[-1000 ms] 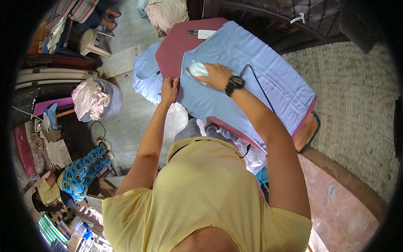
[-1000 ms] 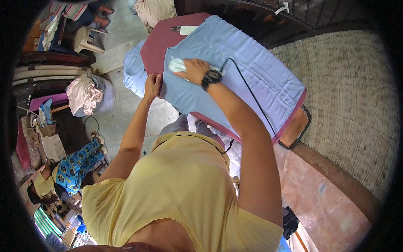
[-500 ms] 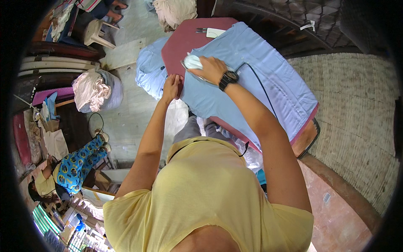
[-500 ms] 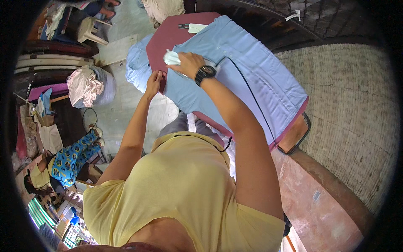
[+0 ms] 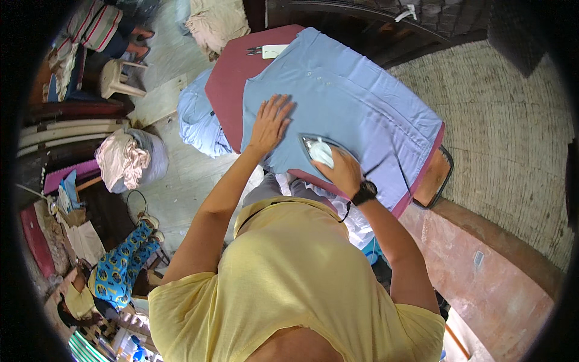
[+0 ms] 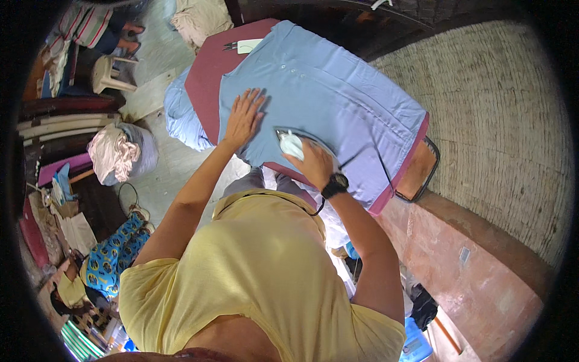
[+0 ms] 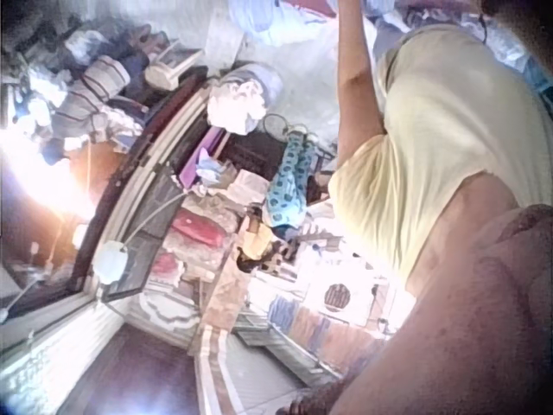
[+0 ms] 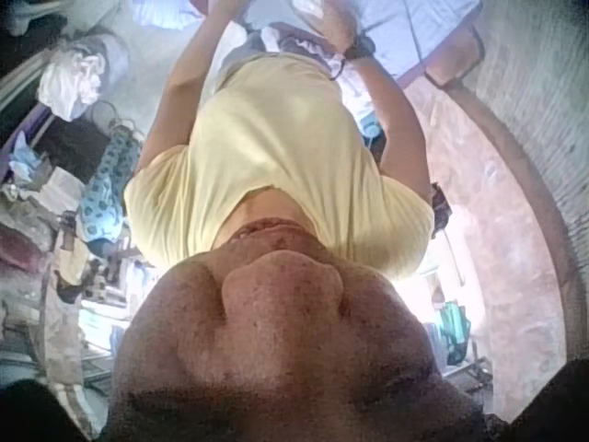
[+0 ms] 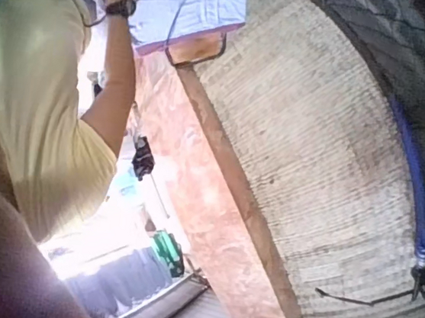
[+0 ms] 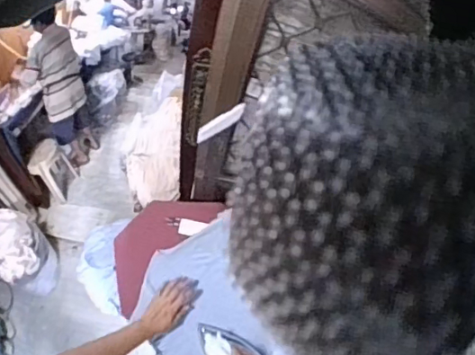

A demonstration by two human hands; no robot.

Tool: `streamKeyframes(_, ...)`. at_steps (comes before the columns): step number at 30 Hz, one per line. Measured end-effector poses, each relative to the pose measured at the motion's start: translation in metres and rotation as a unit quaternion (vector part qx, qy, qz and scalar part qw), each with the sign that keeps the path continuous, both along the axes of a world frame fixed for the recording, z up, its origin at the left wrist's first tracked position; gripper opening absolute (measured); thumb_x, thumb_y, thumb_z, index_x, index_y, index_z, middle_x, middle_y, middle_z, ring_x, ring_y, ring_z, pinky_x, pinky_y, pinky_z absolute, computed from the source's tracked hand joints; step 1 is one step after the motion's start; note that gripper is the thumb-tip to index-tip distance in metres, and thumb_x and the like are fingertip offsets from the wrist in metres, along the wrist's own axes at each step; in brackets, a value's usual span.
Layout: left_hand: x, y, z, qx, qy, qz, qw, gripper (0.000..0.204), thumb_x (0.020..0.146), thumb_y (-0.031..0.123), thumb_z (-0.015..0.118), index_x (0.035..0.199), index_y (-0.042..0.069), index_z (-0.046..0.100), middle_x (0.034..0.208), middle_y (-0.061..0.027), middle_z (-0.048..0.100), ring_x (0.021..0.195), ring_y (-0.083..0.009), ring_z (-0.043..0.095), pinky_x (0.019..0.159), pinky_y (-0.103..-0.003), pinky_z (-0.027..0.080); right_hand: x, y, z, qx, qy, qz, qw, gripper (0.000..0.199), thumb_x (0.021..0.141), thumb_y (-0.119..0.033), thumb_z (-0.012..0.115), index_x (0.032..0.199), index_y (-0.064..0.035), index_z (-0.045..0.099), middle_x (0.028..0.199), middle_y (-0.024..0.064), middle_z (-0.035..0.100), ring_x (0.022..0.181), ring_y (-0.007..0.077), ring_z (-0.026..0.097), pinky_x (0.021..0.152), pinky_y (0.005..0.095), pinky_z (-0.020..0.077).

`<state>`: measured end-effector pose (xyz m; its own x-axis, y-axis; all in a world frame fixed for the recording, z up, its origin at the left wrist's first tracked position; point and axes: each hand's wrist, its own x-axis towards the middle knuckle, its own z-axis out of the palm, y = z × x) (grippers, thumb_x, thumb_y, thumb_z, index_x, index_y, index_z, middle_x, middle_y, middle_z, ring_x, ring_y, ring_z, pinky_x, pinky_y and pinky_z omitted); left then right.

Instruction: The person irons a shirt on a padded board, repositioning different sections of the garment to press the front panels, collar, and shoulders using an iron.

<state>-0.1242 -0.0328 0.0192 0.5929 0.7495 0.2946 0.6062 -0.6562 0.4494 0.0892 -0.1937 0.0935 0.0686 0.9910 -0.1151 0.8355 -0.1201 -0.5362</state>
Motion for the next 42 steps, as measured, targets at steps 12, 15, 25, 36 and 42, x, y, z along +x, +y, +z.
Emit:
streamKeyframes(12,0.011,-0.004,-0.024,0.001,0.107,-0.023,0.994,0.055,0.102,0.042,0.041,0.153,0.022,0.036,0.162,-0.0053,0.025,0.150,-0.0331,0.017,0.119,-0.058,0.014,0.001,0.108,0.010,0.013,0.058,-0.201,0.978,0.064,0.084,-0.058,0.068,0.112,-0.0011,0.065,0.098,0.0274,0.069,0.093,0.0457,0.065,0.081,0.0516,0.0517)
streamKeyframes(15,0.017,-0.006,-0.024,0.002,0.100,-0.008,0.995,0.055,0.102,0.043,0.040,0.153,0.022,0.036,0.162,-0.0055,0.025,0.150,-0.0346,0.018,0.118,-0.060,0.013,0.012,0.117,0.020,-0.041,0.005,-0.143,0.989,0.065,0.080,-0.062,0.069,0.113,-0.0057,0.067,0.097,0.0267,0.069,0.092,0.0441,0.066,0.081,0.0513,0.0528)
streamKeyframes(25,0.062,-0.024,-0.026,0.033,0.102,-0.101,0.989,0.057,0.100,0.046,0.046,0.152,0.025,0.038,0.162,-0.0034,0.027,0.149,-0.0358,0.020,0.116,-0.062,0.015,0.191,-0.042,0.014,-0.046,-0.195,-0.101,0.975,0.071,0.066,-0.073,0.073,0.102,-0.0118,0.074,0.084,0.0165,0.073,0.081,0.0354,0.071,0.073,0.0461,0.0569)
streamKeyframes(36,0.062,-0.026,-0.028,0.034,0.109,-0.094,0.989,0.053,0.103,0.042,0.036,0.153,0.024,0.036,0.163,-0.0056,0.023,0.150,-0.0362,0.015,0.119,-0.056,0.010,0.077,-0.038,-0.015,-0.100,-0.062,-0.006,0.993,0.067,0.065,-0.068,0.076,0.105,-0.0136,0.073,0.086,0.0155,0.070,0.086,0.0352,0.069,0.078,0.0489,0.0523)
streamKeyframes(42,0.062,-0.027,-0.024,0.026,0.144,-0.096,0.984,0.053,0.103,0.040,0.035,0.154,0.024,0.034,0.164,-0.0053,0.021,0.150,-0.0358,0.015,0.120,-0.055,0.009,0.073,-0.113,-0.015,-0.129,-0.107,-0.052,0.985,0.067,0.063,-0.073,0.073,0.106,-0.0212,0.073,0.090,0.0100,0.072,0.089,0.0309,0.069,0.077,0.0476,0.0541)
